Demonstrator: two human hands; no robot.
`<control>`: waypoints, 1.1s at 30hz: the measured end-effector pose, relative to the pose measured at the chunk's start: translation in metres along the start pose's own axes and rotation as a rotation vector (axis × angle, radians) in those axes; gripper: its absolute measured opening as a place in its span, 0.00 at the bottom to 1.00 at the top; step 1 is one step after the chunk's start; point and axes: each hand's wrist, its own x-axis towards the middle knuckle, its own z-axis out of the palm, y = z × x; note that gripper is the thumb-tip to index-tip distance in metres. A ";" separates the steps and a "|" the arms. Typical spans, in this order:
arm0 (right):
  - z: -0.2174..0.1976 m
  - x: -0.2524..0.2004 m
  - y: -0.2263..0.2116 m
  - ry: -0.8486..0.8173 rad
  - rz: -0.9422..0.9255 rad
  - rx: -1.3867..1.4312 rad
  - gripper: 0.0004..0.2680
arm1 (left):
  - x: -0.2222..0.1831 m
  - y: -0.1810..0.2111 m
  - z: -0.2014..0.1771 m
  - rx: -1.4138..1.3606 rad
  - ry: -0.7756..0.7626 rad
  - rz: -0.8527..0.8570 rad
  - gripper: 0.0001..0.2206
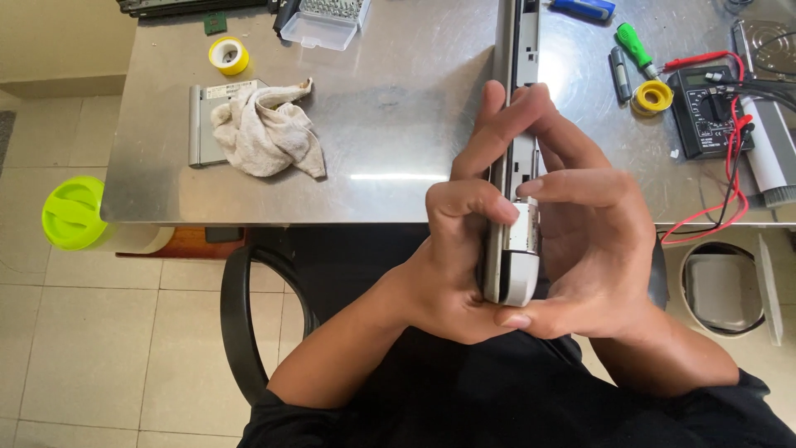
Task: Disassembling a laptop by removing the optical drive and prying open the bottom case at a repair bench.
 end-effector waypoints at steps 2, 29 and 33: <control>0.003 0.000 0.000 0.006 0.022 0.010 0.24 | -0.001 0.001 -0.003 -0.023 0.016 -0.021 0.20; -0.031 -0.043 0.098 0.283 0.659 -0.405 0.15 | -0.100 0.015 -0.044 -0.491 0.682 -0.706 0.49; -0.042 -0.042 0.107 0.340 0.778 -0.266 0.15 | -0.124 0.006 -0.040 -0.559 0.718 -0.648 0.51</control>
